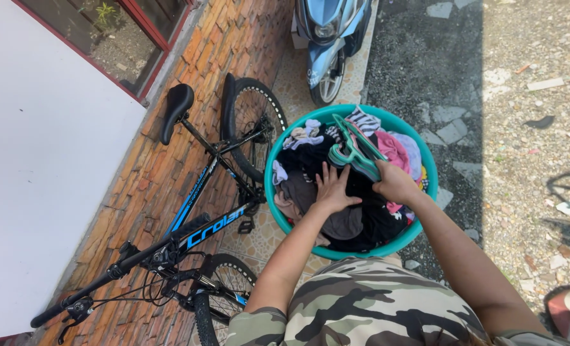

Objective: Hanging wet laundry from a basket onto hangers and a drying rack outdoors.

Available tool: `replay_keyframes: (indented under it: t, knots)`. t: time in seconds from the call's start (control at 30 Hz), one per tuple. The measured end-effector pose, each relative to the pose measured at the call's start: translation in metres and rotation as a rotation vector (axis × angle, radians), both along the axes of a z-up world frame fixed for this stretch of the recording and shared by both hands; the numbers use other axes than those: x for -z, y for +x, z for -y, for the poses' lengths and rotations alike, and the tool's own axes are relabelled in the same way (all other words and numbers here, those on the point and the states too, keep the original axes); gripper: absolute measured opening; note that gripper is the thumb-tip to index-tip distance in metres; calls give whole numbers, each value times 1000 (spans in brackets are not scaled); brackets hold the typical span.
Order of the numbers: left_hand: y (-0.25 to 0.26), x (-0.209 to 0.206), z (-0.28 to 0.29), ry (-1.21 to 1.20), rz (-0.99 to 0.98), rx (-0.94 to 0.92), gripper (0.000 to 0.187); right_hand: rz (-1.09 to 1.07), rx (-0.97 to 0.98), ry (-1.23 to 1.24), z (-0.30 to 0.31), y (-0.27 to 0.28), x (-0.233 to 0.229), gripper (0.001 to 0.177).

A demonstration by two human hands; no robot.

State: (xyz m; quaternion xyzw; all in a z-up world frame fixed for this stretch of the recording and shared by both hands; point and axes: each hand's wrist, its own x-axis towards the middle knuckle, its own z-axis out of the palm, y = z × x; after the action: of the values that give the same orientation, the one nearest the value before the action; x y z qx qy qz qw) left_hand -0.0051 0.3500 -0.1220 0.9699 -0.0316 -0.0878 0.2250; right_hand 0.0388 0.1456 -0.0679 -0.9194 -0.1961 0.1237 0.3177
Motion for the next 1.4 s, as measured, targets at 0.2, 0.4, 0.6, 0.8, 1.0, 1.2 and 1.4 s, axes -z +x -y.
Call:
replay_keyframes:
  t: [0.2, 0.4, 0.6, 0.8, 1.0, 1.2, 1.4]
  knots:
    - [17, 63, -1, -71, 241, -169, 46, -29, -85, 246, 32, 22, 11, 60]
    - [18, 61, -31, -464, 559, -278, 25, -276, 2, 310, 51, 30, -13, 69]
    - [-1, -1, -45, -865, 584, -381, 10, -135, -104, 416, 47, 51, 15, 69]
    - [-26, -15, -11, -816, 496, -177, 16, -224, -103, 357, 35, 57, 6, 58]
    - [-31, -39, 24, -818, 403, -43, 19, -264, -105, 364, 35, 58, 8, 53]
    - [-29, -38, 53, -963, 241, 131, 14, -246, -122, 422, 41, 60, 18, 59]
    - [-17, -63, 57, -1138, 84, 286, 19, -300, -104, 395, 49, 55, 5, 61]
